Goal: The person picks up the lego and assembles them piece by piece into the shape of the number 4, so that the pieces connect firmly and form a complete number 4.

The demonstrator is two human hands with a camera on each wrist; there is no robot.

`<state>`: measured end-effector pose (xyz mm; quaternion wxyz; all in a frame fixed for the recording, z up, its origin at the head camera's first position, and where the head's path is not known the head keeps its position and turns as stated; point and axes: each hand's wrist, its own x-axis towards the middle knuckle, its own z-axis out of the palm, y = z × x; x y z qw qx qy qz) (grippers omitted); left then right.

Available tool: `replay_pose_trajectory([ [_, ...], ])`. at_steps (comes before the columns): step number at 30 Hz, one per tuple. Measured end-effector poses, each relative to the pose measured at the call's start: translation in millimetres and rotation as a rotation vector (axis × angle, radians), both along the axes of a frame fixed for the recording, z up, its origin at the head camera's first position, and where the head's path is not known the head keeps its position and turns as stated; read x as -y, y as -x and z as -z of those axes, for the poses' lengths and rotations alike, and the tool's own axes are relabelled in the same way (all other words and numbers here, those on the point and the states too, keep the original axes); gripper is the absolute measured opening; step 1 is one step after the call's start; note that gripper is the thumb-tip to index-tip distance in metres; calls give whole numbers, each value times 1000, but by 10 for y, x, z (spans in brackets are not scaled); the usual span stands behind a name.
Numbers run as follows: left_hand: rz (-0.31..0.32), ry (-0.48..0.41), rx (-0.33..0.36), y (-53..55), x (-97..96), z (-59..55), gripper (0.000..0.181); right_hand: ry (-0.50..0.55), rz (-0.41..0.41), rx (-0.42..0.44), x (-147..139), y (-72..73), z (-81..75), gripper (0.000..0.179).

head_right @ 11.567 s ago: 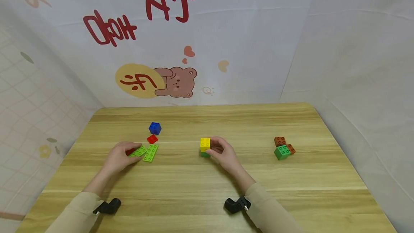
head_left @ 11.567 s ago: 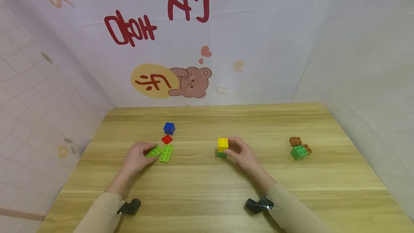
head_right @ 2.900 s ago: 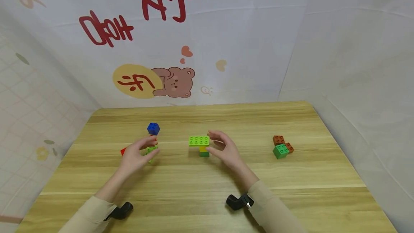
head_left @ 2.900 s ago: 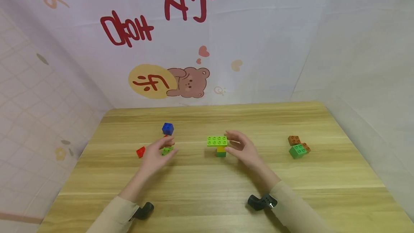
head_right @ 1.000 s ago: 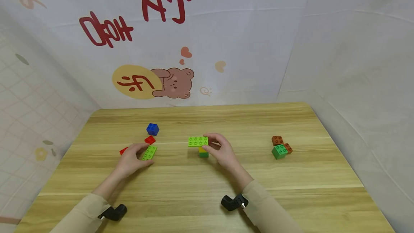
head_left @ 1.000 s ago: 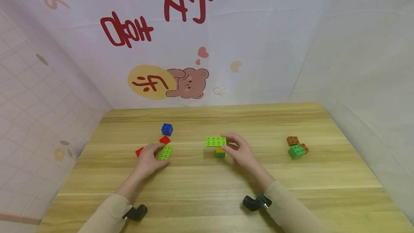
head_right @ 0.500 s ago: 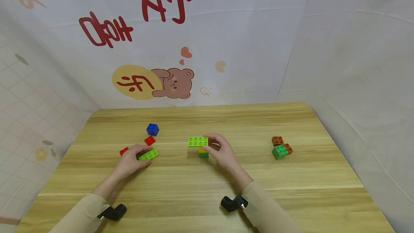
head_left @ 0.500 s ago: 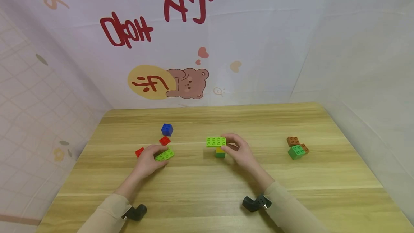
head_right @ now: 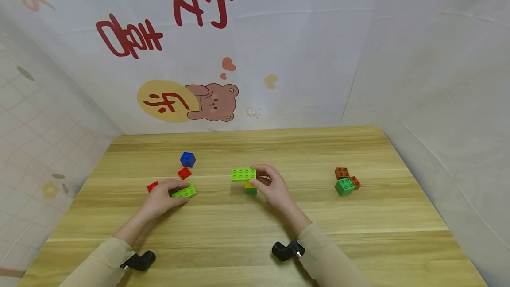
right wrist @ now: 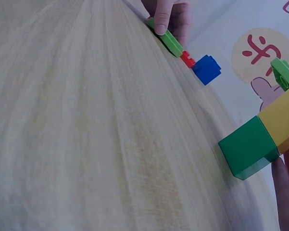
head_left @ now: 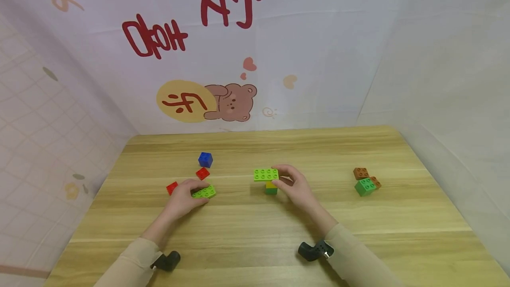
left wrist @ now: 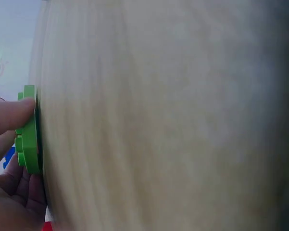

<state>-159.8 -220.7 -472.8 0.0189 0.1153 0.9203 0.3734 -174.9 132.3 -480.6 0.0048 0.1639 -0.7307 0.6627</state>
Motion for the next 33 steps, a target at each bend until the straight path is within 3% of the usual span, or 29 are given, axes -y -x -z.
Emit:
replay_pose_trajectory([
  [9,18,7,29,20,-120,-67,40,4,-5,-15,6,-23,-24,37],
  [15,52,-9,11,56,-235,-105,40,-3,-10,-39,-16,12,58,37],
  [33,132,-139,-95,70,-772,-490,40,19,12,-28,7,6,58,37],
])
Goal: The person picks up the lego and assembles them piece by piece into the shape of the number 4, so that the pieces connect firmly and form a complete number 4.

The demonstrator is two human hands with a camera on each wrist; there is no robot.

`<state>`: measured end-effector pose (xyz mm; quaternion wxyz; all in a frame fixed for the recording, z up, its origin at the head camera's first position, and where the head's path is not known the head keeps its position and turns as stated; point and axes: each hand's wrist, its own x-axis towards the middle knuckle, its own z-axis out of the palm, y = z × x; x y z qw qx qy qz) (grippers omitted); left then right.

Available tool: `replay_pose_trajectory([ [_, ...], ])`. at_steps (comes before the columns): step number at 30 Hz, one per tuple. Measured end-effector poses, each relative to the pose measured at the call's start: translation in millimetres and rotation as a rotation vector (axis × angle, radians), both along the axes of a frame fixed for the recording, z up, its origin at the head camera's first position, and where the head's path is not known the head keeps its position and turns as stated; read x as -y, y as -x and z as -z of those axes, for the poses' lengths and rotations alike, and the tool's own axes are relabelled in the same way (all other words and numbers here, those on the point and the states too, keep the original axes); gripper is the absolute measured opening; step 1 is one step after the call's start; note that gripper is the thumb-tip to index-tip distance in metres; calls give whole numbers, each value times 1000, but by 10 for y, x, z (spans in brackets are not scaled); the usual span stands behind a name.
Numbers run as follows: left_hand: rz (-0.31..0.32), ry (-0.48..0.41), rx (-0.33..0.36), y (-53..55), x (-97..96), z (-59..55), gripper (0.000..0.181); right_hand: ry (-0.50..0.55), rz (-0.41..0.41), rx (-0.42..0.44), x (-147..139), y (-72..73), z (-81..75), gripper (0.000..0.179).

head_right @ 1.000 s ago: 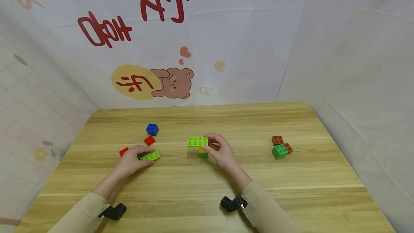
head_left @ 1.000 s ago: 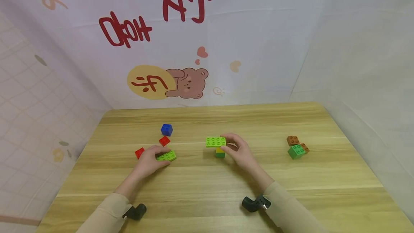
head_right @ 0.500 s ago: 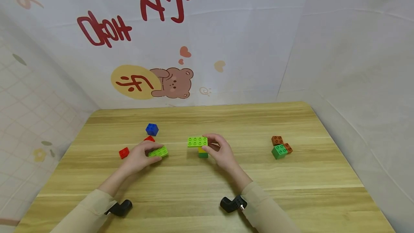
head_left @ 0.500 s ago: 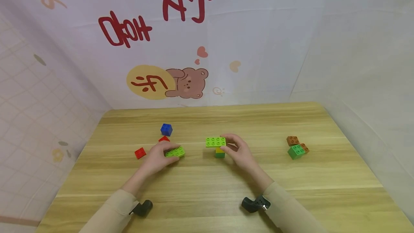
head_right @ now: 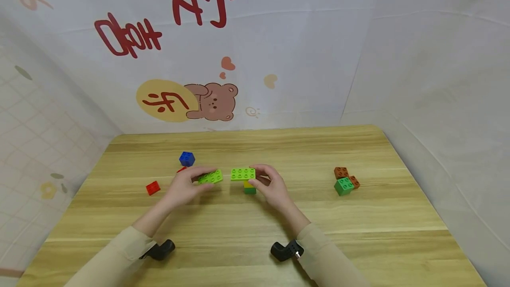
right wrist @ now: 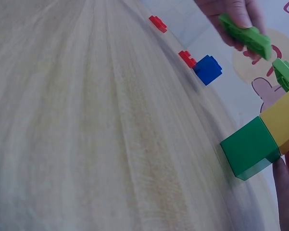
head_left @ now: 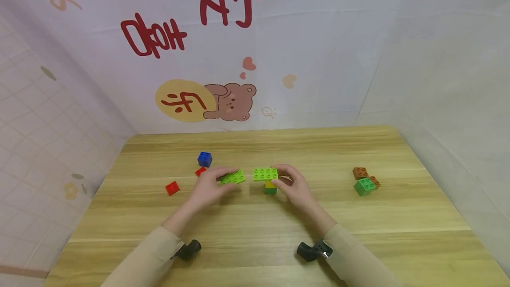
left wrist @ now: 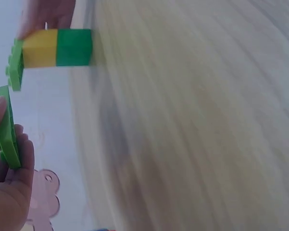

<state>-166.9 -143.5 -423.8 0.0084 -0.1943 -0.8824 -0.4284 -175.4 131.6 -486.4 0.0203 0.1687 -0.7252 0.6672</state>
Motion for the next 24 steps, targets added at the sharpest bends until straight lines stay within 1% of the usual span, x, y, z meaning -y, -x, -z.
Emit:
replay_pose_trajectory([
  [6,37,10,-17,25,-154,-96,40,-5,-7,-4,-3,3,-9,36],
  [11,50,34,-38,61,-270,-137,39,-4,-13,-8,-9,5,-9,35],
  [17,75,62,-60,108,-372,-151,38,-9,-16,-8,-15,0,-17,34],
  [24,108,105,-78,153,-425,-147,37,-4,-19,-13,-10,-6,-14,34],
])
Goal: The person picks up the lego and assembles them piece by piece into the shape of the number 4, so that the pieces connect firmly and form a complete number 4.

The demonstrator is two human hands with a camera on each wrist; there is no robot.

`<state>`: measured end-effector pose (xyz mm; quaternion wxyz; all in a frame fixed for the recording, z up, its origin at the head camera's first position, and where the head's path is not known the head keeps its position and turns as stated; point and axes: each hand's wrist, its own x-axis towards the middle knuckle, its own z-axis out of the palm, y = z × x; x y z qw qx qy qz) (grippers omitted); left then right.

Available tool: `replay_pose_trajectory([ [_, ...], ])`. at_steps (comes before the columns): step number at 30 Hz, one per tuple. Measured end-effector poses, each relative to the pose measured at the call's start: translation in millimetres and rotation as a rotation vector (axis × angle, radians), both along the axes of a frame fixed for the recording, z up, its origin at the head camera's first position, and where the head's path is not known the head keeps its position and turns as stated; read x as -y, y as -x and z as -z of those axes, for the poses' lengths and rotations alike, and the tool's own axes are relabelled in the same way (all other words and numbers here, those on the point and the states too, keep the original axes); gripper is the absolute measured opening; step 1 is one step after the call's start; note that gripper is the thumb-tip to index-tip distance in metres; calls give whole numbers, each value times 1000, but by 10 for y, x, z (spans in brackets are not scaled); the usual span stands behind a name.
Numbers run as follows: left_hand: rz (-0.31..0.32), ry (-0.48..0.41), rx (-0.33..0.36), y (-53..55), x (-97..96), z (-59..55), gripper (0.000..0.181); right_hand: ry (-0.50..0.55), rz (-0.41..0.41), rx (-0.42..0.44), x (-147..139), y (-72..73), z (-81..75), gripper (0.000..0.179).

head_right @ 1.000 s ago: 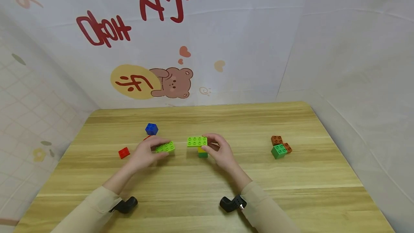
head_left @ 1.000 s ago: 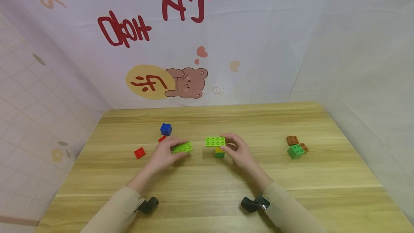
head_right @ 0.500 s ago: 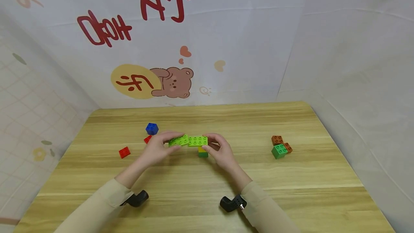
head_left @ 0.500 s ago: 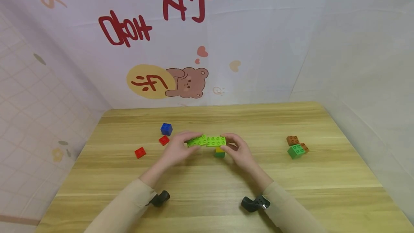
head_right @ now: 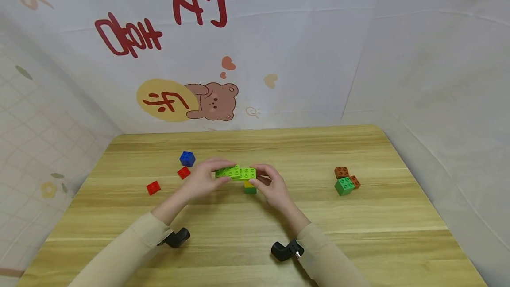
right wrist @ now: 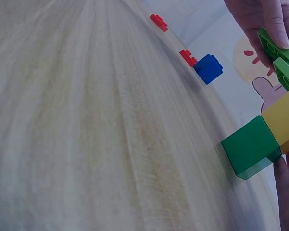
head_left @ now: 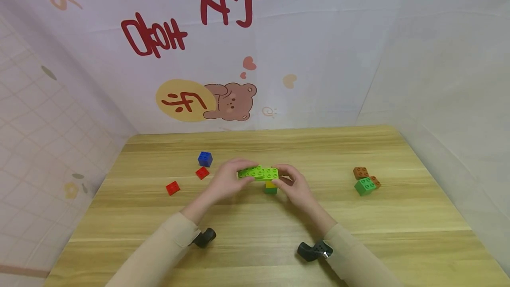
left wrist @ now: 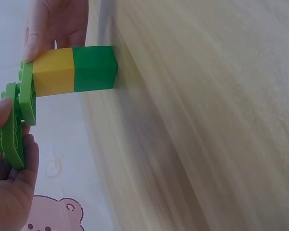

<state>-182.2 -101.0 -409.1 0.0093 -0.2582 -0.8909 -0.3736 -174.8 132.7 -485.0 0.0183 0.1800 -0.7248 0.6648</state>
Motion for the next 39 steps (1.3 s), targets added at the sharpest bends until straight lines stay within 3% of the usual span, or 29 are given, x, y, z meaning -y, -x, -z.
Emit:
replay_pose_trajectory([
  [28,29,26,93,68,-33,-24,37,-23,10,1,14,0,-4,35],
  [39,28,42,113,78,-39,-47,37,-21,-4,0,45,-122,-284,33],
])
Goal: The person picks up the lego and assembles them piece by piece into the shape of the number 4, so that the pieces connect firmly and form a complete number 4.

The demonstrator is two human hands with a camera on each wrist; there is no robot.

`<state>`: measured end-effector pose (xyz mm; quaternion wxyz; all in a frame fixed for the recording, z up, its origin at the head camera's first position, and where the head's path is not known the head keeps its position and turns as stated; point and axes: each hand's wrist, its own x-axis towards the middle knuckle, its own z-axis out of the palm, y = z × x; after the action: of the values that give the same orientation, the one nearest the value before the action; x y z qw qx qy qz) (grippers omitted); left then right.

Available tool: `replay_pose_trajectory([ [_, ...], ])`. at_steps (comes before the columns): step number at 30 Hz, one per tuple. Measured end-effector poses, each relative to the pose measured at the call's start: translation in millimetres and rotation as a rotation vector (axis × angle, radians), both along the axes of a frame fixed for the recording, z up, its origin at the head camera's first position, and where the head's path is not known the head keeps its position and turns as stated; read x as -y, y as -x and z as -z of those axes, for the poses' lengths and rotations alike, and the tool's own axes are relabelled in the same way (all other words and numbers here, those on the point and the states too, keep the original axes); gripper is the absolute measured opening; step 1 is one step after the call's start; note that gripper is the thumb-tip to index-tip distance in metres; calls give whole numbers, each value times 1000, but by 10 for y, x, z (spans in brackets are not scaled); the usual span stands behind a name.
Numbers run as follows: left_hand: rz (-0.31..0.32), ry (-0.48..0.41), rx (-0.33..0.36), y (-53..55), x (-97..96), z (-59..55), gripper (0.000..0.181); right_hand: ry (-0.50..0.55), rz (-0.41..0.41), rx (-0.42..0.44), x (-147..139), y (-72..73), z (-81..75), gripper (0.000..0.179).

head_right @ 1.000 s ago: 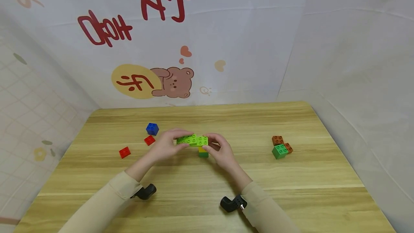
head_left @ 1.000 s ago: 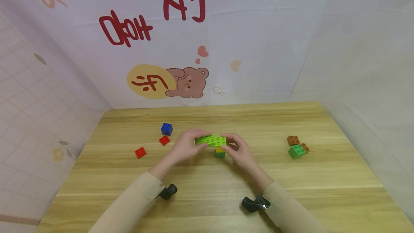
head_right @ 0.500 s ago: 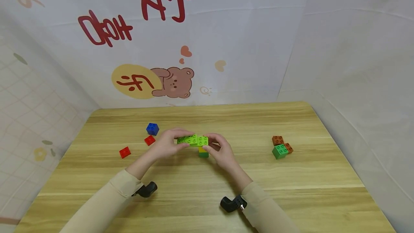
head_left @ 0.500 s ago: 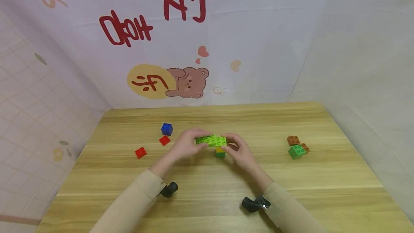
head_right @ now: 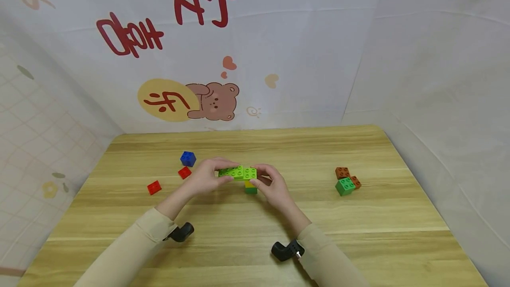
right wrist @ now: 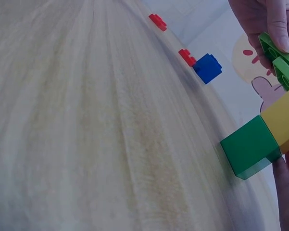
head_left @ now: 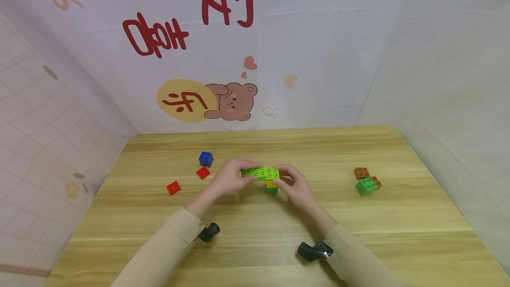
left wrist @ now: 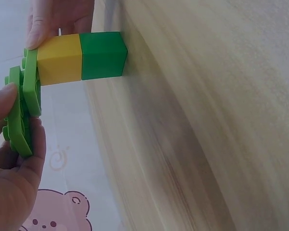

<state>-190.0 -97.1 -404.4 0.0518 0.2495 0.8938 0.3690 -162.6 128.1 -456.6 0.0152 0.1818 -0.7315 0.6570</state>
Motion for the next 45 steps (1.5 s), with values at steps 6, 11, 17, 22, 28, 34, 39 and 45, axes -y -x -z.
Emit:
replay_pose_trajectory([
  [6,-5,6,11,4,-6,-4,37,-1,3,-4,-2,-1,4,33],
  [11,-9,3,21,1,-9,-6,37,-3,8,5,-1,-7,-4,33],
  [17,-17,-4,36,-4,-14,-21,36,2,14,23,2,-16,-26,32],
  [22,-23,-4,37,-7,-17,-26,37,2,15,21,-2,-12,-15,33],
  [28,-16,18,30,4,-30,-44,36,7,13,16,-6,-6,-2,33],
  [34,-3,49,51,26,-33,-65,35,7,8,16,-1,-11,-6,33],
  [39,6,42,54,34,-22,-60,35,15,8,21,3,-5,13,33],
  [45,1,34,73,35,-25,-69,36,22,3,14,0,4,29,33],
])
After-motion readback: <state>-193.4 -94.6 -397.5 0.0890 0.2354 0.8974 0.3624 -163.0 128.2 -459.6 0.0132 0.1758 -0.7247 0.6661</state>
